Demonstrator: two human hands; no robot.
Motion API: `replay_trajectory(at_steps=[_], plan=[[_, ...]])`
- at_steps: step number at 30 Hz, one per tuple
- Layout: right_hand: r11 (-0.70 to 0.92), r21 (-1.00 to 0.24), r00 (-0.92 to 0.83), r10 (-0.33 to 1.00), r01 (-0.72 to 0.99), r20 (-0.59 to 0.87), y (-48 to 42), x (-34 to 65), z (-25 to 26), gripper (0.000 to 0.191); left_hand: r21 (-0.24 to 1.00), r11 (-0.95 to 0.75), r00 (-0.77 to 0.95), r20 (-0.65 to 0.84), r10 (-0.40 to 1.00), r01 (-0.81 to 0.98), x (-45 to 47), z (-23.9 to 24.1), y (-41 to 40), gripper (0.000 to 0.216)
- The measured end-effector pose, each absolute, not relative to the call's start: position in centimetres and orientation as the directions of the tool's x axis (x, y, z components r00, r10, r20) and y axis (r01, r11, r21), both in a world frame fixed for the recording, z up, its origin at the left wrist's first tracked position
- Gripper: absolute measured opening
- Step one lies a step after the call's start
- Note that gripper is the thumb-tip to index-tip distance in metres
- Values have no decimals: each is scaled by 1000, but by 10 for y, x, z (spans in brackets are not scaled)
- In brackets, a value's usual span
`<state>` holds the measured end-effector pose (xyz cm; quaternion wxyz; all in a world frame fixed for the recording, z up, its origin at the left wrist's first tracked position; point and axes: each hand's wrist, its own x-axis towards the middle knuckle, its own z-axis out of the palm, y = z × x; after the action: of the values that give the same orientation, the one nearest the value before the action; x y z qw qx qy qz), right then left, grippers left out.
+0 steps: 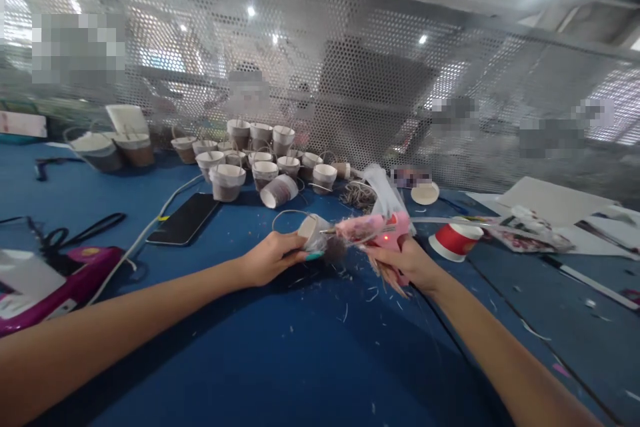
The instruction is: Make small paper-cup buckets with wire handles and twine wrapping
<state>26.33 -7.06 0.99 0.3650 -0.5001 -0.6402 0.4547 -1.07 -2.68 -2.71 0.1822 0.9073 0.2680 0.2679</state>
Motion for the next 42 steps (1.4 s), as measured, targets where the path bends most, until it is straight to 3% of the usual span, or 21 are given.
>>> replay_trajectory(at_steps=[13,27,36,42], plan=[[38,-891,-251,964,452,-86,-80,264,25,26,316,-882,760,456,463,348,-8,-29,-30,32],[34,-865,-253,961,501,-108,-82,261,23,14,336,-887,776,446,446,316,-9,-30,-30,30],[87,-848,-278,958,522,-73,-83,260,24,22,302,-885,774,436,459,355,-8,-26,-32,32],[196,-796,-268,963,573,44,-82,258,24,8,335,-880,791,407,457,336,-8,-25,-33,32]])
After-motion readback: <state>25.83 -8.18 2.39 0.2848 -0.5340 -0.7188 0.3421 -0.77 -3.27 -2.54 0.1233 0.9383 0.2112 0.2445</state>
